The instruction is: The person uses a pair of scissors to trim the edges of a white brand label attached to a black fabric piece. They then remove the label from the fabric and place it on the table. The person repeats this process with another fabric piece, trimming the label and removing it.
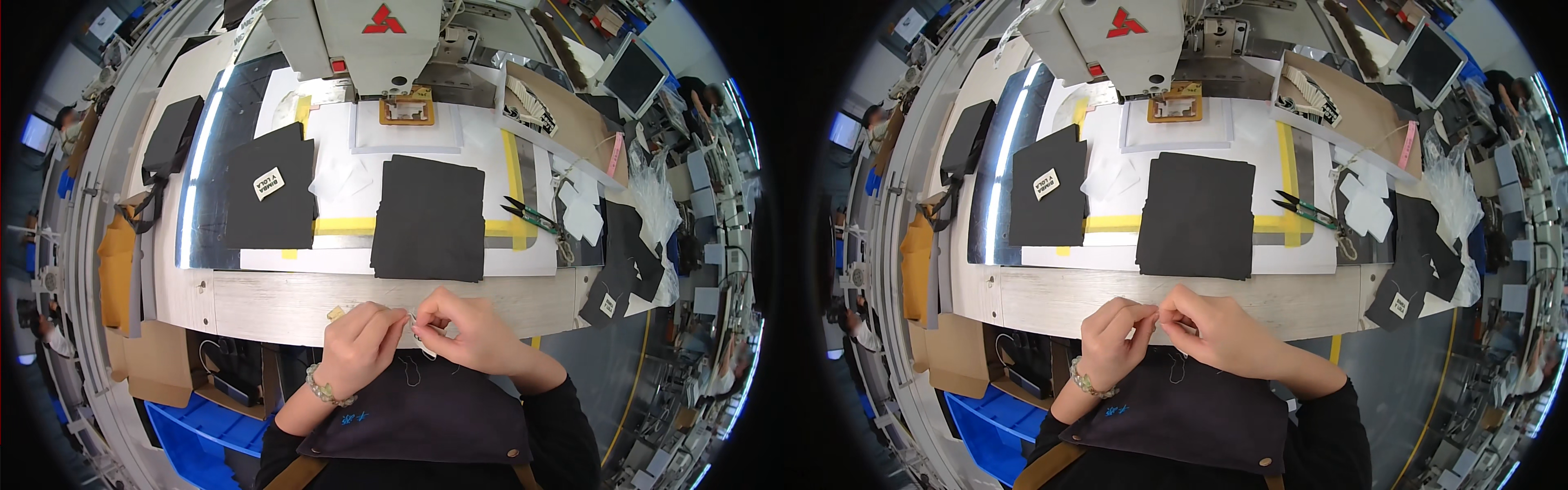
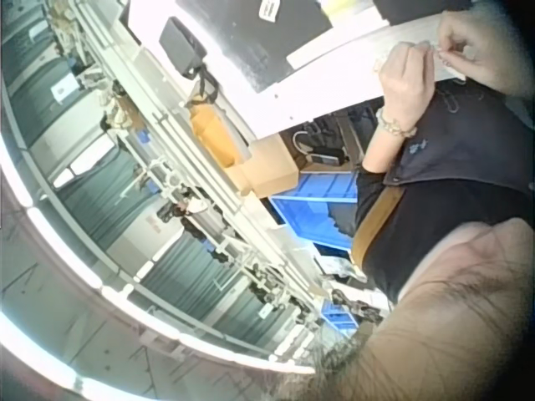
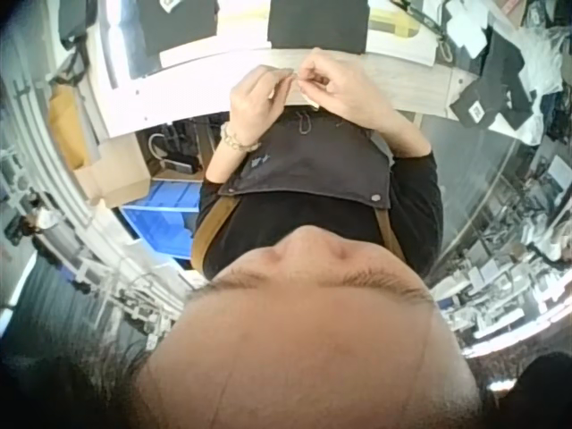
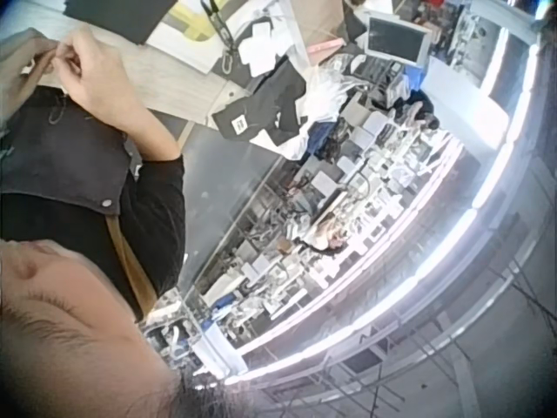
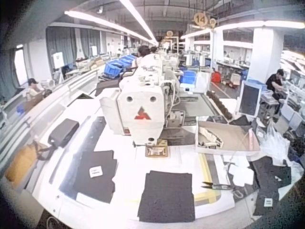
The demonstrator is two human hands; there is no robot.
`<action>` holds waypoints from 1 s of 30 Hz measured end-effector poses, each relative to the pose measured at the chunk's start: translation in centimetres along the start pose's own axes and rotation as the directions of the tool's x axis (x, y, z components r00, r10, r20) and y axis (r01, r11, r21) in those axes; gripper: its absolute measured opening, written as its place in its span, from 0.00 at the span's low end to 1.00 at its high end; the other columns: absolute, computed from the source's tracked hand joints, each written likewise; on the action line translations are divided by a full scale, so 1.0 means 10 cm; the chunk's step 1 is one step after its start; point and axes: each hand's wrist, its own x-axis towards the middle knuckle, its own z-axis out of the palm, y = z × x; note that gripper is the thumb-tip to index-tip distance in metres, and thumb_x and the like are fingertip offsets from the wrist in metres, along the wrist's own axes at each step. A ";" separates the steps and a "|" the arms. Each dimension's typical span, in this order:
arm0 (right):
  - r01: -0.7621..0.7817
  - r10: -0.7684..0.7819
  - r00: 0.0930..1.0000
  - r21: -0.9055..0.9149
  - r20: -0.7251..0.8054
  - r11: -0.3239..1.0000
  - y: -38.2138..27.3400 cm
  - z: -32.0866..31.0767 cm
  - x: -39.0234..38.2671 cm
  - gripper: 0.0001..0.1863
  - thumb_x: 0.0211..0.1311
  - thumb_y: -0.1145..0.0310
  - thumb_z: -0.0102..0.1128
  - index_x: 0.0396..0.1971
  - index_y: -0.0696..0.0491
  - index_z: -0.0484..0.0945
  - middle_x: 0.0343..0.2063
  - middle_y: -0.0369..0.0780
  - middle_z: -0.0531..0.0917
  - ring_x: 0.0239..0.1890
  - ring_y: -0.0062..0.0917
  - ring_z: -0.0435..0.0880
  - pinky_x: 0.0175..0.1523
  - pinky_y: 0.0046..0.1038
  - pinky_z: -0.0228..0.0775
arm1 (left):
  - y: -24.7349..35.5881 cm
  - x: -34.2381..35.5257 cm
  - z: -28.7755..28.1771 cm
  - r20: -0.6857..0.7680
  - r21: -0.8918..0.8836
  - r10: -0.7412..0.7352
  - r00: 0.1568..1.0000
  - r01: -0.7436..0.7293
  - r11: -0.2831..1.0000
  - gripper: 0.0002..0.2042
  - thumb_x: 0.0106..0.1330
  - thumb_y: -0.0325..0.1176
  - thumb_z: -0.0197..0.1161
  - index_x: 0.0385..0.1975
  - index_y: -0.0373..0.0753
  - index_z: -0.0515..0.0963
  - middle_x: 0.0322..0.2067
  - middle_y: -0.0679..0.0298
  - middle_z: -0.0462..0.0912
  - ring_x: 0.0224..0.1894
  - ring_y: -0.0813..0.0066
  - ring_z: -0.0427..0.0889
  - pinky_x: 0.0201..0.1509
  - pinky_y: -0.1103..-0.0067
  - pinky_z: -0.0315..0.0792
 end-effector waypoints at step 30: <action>0.030 -0.032 0.997 -0.024 -0.069 0.999 0.00 -0.13 -0.10 0.09 0.55 0.80 0.60 0.32 0.54 0.69 0.24 0.35 0.77 0.24 0.20 0.77 0.31 0.22 0.70 | 0.06 0.16 0.00 0.037 -0.122 0.020 0.999 -0.015 0.992 0.12 0.44 0.22 0.73 0.30 0.36 0.81 0.24 0.64 0.81 0.23 0.74 0.78 0.24 0.81 0.71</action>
